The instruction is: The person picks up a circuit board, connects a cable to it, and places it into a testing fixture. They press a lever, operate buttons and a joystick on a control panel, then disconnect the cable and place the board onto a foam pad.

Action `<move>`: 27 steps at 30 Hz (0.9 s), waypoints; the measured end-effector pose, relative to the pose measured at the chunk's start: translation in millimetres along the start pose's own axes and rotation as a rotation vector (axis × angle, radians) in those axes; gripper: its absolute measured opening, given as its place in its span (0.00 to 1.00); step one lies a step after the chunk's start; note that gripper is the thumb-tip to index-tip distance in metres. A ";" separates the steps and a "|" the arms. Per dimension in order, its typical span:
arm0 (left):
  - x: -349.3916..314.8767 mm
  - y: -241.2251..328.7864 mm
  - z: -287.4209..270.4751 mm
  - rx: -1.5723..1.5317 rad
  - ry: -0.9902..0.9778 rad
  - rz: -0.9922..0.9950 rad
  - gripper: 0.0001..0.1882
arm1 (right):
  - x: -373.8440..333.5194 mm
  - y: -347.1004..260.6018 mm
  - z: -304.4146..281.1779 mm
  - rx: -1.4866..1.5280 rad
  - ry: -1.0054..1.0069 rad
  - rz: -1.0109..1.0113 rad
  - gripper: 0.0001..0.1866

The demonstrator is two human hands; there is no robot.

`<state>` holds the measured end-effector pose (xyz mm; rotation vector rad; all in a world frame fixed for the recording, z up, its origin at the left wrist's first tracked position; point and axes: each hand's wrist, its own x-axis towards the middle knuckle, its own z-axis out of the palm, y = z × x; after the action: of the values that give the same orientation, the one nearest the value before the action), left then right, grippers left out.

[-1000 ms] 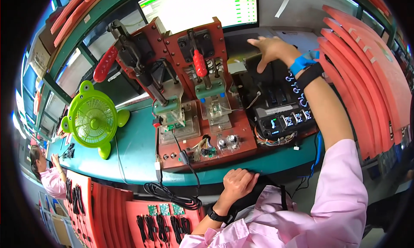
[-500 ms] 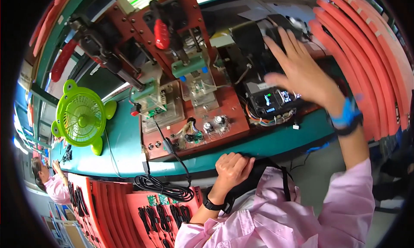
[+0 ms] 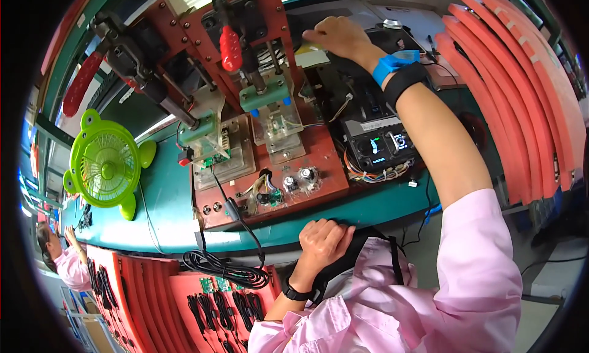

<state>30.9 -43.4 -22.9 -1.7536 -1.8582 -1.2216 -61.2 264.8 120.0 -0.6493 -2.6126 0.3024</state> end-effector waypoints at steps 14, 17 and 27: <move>-6.2 4.0 -10.7 -0.039 -0.004 -0.040 0.11 | -4.2 -14.1 10.2 -0.064 0.074 -0.060 0.30; -6.4 3.7 -9.3 -0.048 -0.004 -0.032 0.11 | -2.8 -10.9 5.7 -0.036 0.060 -0.037 0.30; 21.7 -12.6 27.1 0.001 -0.051 -0.026 0.13 | 12.7 8.9 -20.3 -0.044 -0.050 0.053 0.21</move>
<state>23.6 -7.5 -27.8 -1.7811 -1.9153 -1.1954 -58.6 280.8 139.7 -0.7359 -2.6593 0.2814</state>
